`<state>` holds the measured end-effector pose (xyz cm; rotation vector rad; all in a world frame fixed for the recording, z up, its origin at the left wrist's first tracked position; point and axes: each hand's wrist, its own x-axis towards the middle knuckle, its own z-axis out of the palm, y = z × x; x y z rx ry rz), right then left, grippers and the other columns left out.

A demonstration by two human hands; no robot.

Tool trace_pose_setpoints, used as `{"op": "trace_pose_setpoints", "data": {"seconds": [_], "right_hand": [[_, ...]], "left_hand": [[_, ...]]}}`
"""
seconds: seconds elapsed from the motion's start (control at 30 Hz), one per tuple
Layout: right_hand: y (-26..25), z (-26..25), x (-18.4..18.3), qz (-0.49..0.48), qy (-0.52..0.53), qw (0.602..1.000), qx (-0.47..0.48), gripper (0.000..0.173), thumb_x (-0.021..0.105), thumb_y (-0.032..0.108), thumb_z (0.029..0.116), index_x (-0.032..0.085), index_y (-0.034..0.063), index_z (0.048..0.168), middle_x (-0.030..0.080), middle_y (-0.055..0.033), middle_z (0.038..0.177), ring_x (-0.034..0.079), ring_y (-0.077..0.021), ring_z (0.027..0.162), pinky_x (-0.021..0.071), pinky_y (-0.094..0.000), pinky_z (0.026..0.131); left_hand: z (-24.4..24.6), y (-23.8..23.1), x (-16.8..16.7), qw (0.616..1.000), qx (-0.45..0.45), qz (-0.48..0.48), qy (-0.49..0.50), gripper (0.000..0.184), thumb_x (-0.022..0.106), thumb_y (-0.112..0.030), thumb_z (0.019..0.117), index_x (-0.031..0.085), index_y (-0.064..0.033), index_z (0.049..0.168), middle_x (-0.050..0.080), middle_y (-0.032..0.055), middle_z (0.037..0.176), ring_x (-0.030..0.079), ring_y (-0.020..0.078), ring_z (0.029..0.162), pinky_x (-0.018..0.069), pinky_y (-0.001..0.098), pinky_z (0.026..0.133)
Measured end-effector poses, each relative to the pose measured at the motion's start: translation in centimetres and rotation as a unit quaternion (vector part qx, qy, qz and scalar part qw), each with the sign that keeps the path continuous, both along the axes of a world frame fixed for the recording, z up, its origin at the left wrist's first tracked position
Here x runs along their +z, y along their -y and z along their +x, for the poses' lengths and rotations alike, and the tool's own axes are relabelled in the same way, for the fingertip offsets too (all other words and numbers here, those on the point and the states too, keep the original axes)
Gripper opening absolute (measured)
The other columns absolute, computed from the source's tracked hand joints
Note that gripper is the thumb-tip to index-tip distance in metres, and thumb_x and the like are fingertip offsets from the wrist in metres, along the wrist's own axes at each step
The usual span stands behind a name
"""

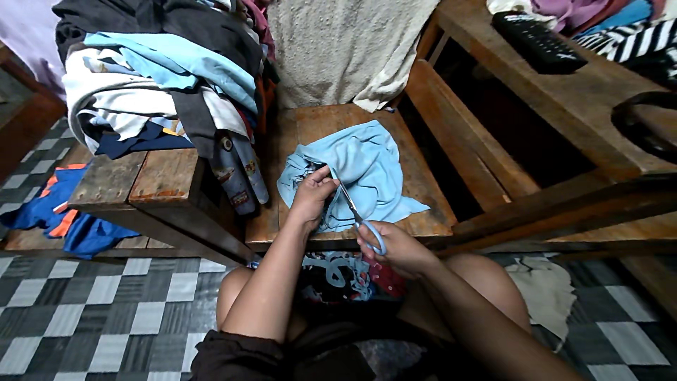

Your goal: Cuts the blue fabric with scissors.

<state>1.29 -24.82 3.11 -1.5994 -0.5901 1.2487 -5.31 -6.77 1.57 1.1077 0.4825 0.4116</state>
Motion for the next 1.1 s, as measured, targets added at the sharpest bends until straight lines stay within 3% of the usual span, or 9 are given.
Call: {"op": "trace_pose_setpoints", "data": {"seconds": [0.3, 0.57, 0.8, 1.1], "right_hand": [[-0.48, -0.07, -0.22, 0.034, -0.040, 0.999, -0.015, 0.029, 0.039, 0.027, 0.1094, 0.054, 0.0113, 0.090, 0.051, 0.0093, 0.059, 0.037, 0.0039, 0.043, 0.0308, -0.0111, 0.042], [-0.55, -0.19, -0.11, 0.020, -0.026, 0.999, -0.029, 0.026, 0.041, 0.022, 0.1093, 0.055, 0.0108, 0.090, 0.051, 0.0090, 0.060, 0.041, 0.0030, 0.045, 0.0331, -0.0116, 0.044], [-0.50, 0.37, -0.32, 0.049, -0.031, 0.998, -0.011, 0.029, 0.039, 0.027, 0.1091, 0.054, 0.0118, 0.090, 0.052, 0.0100, 0.060, 0.038, 0.0045, 0.044, 0.0308, -0.0111, 0.042], [-0.68, 0.22, -0.06, 0.034, -0.031, 0.999, -0.027, 0.027, 0.039, 0.024, 0.1094, 0.053, 0.0113, 0.090, 0.050, 0.0093, 0.060, 0.039, 0.0037, 0.044, 0.0319, -0.0108, 0.043]], "left_hand": [[0.07, 0.40, 0.08, 0.997, -0.014, -0.068, 0.031, 0.058, 0.055, 0.007, 0.0979, 0.039, -0.0074, 0.152, 0.062, 0.0007, 0.083, 0.058, 0.0070, 0.072, 0.0522, 0.0245, 0.075], [-0.02, 0.25, 0.21, 0.997, -0.028, -0.063, 0.034, 0.061, 0.054, 0.007, 0.0979, 0.036, -0.0091, 0.153, 0.062, 0.0004, 0.083, 0.057, 0.0059, 0.072, 0.0510, 0.0233, 0.074], [-0.13, -0.08, -0.29, 0.995, -0.093, -0.028, 0.034, 0.071, 0.054, 0.009, 0.0958, 0.024, -0.0077, 0.158, 0.060, -0.0001, 0.080, 0.057, 0.0055, 0.072, 0.0506, 0.0236, 0.075], [-0.09, -0.08, -0.42, 0.994, -0.098, -0.032, 0.042, 0.073, 0.055, 0.010, 0.0945, 0.025, -0.0087, 0.158, 0.061, 0.0006, 0.081, 0.057, 0.0055, 0.072, 0.0499, 0.0229, 0.074]]}}
